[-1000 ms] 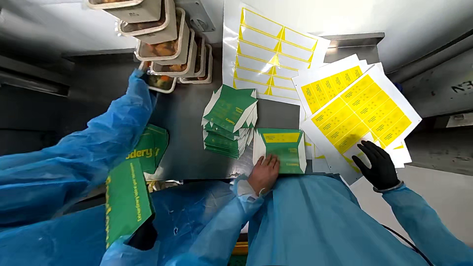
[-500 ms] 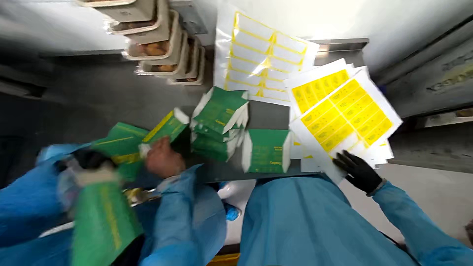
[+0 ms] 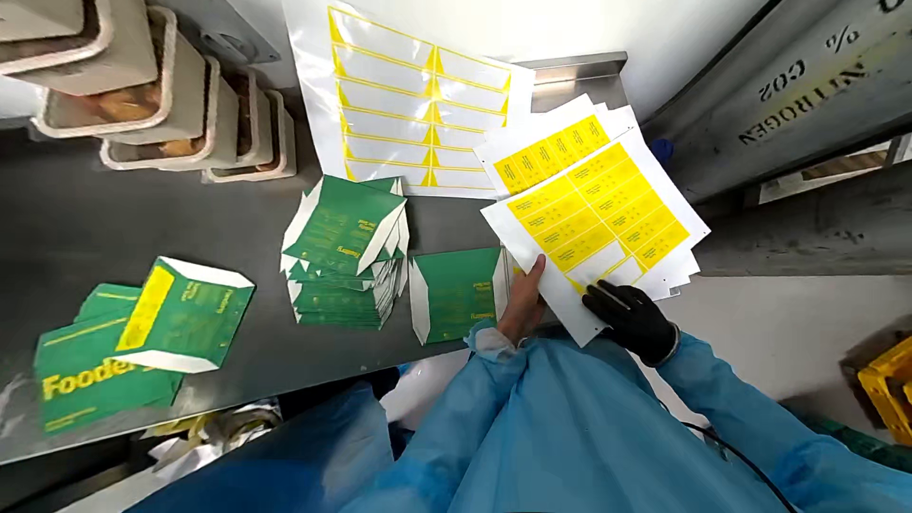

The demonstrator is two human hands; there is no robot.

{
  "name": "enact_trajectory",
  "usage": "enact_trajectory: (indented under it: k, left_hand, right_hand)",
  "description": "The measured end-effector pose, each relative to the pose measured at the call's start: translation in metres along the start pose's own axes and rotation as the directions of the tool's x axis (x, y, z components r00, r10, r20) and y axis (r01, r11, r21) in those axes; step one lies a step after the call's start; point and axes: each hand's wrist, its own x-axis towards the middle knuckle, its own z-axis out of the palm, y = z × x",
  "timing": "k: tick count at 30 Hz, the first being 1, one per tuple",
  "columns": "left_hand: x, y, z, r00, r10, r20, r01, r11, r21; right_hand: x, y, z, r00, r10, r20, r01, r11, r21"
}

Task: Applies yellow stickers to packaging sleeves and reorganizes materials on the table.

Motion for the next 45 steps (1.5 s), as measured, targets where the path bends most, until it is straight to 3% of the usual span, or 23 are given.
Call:
enact_trajectory:
  k: [2, 5, 8, 10, 15, 23, 26, 32, 39, 45]
  left_hand:
    - [0.012, -0.006, 0.013, 0.995, 0.048, -0.084, -0.044, 0.997, 0.059]
    - [0.018, -0.019, 0.022, 0.977, 0.206, -0.062, -0.193, 0.967, 0.168]
    - [0.01, -0.031, 0.034, 0.948, 0.32, 0.005, -0.314, 0.928, 0.198]
    - [0.006, -0.031, 0.045, 0.95, 0.312, 0.011, -0.311, 0.939, 0.149]
    - [-0.001, -0.029, 0.06, 0.938, 0.346, -0.011, -0.339, 0.926, 0.168]
    - [-0.008, -0.027, 0.076, 0.965, 0.258, -0.042, -0.251, 0.961, 0.113]
    - [-0.009, -0.026, 0.076, 0.961, 0.274, -0.04, -0.266, 0.953, 0.145]
    - [-0.012, -0.025, 0.076, 0.948, 0.312, -0.064, -0.302, 0.944, 0.132]
    - [-0.013, -0.022, 0.074, 0.954, 0.295, -0.056, -0.291, 0.954, 0.067]
    - [-0.012, -0.016, 0.073, 0.948, 0.315, -0.037, -0.309, 0.944, 0.116]
  right_hand:
    - [-0.01, 0.01, -0.002, 0.988, 0.006, 0.153, -0.03, 0.988, 0.154]
    - [0.003, 0.011, -0.011, 0.955, 0.289, 0.059, -0.293, 0.91, 0.292]
    - [0.043, -0.007, -0.017, 0.781, 0.623, -0.032, -0.572, 0.735, 0.365]
    - [0.06, -0.008, -0.008, 0.693, 0.707, -0.137, -0.601, 0.673, 0.431]
    - [0.06, -0.014, -0.005, 0.654, 0.711, -0.258, -0.53, 0.674, 0.514]
    - [0.046, 0.003, -0.008, 0.813, 0.519, -0.265, -0.423, 0.838, 0.344]
    - [0.045, 0.003, -0.009, 0.789, 0.541, -0.29, -0.399, 0.811, 0.427]
    - [0.05, -0.004, -0.017, 0.663, 0.69, -0.29, -0.461, 0.682, 0.568]
    - [0.051, -0.002, -0.02, 0.688, 0.658, -0.305, -0.41, 0.699, 0.585]
    - [0.05, 0.005, -0.021, 0.726, 0.63, -0.276, -0.372, 0.697, 0.613]
